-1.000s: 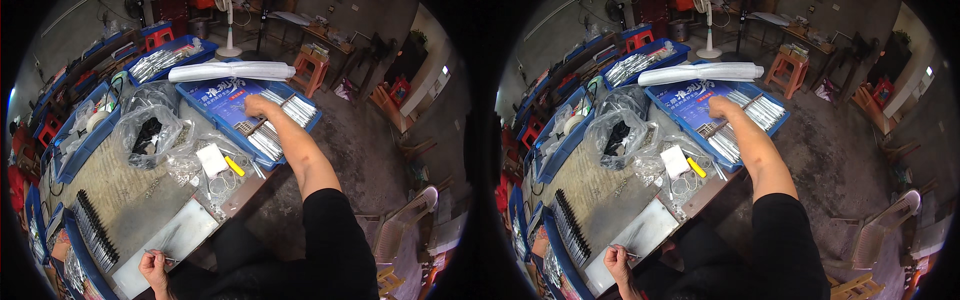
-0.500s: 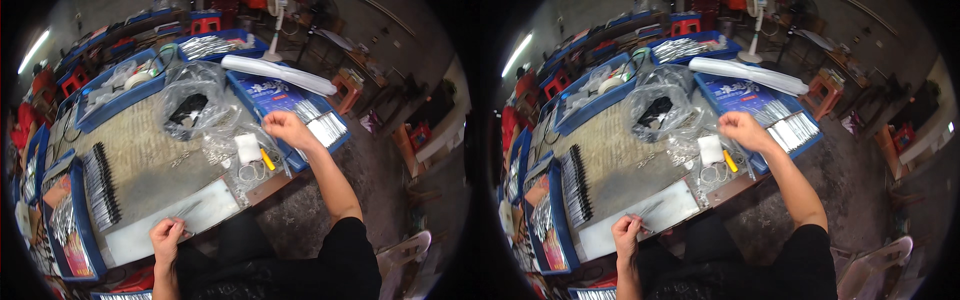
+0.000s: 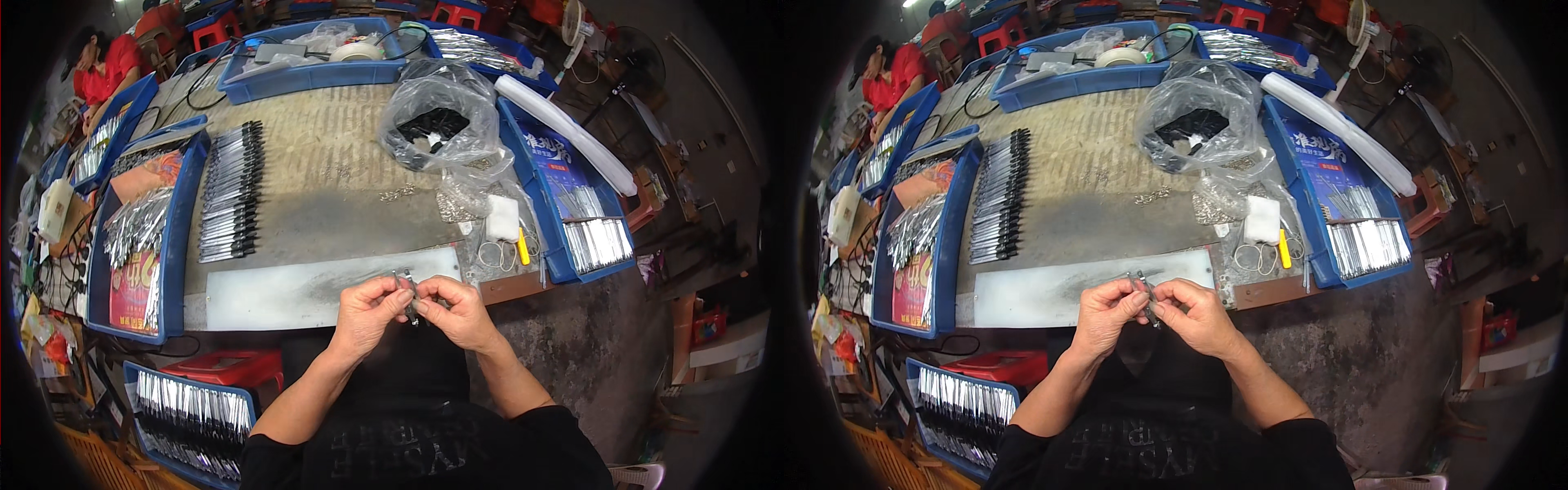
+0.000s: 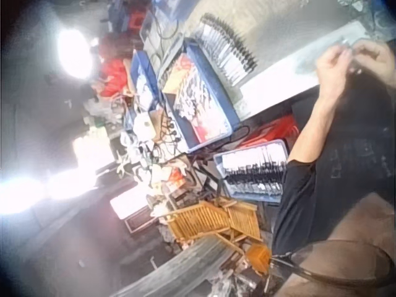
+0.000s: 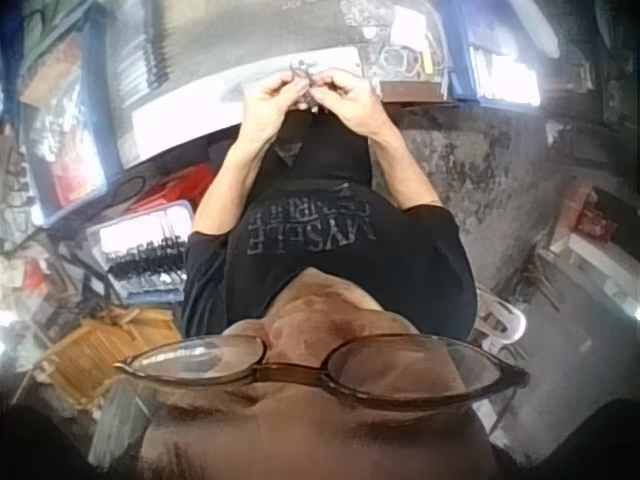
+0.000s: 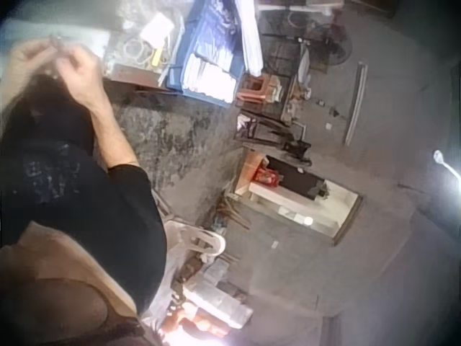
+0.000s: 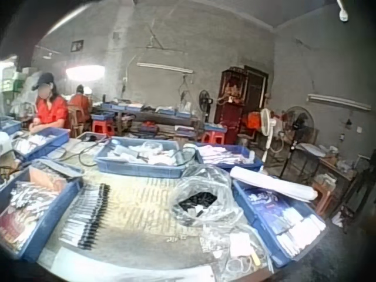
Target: The person assembles metal components by hand, attaching small parts to each piece and organizing the assembled items in rows on the work surface.
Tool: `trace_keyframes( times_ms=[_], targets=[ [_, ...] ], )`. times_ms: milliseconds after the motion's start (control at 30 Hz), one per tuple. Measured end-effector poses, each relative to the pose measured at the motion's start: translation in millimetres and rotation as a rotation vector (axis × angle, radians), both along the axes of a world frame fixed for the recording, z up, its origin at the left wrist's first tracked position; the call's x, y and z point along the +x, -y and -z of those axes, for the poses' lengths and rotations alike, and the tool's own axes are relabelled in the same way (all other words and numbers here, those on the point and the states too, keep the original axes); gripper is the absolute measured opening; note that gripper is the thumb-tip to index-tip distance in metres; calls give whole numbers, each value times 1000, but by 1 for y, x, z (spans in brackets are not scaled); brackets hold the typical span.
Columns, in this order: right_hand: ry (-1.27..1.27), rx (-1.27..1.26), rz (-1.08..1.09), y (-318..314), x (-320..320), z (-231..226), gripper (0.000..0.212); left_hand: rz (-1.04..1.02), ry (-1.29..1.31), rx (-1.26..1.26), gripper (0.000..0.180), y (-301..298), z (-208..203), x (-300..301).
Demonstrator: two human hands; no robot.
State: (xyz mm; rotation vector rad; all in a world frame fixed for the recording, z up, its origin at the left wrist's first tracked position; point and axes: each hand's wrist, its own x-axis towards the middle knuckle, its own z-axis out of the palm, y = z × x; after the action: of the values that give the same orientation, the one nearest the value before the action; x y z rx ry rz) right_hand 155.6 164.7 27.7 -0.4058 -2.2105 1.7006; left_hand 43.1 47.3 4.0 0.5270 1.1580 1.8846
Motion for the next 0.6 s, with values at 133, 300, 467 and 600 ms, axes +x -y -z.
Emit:
trace_keyframes(
  times_ms=[133, 300, 467, 600],
  targets=[
    [47, 42, -2, 11, -4, 5, 14, -24, 5, -7, 11, 5, 8, 0],
    [25, -84, 48, 18, -1, 20, 13, -19, 6, 15, 12, 9, 16, 0],
    [38, -30, 70, 23, 6, 28, 12, -2, 23, 25, 12, 10, 18, 0],
    [17, -2, 75, 23, 6, 28, 11, 27, 1, 27, 15, 11, 18, -2]
  ],
)
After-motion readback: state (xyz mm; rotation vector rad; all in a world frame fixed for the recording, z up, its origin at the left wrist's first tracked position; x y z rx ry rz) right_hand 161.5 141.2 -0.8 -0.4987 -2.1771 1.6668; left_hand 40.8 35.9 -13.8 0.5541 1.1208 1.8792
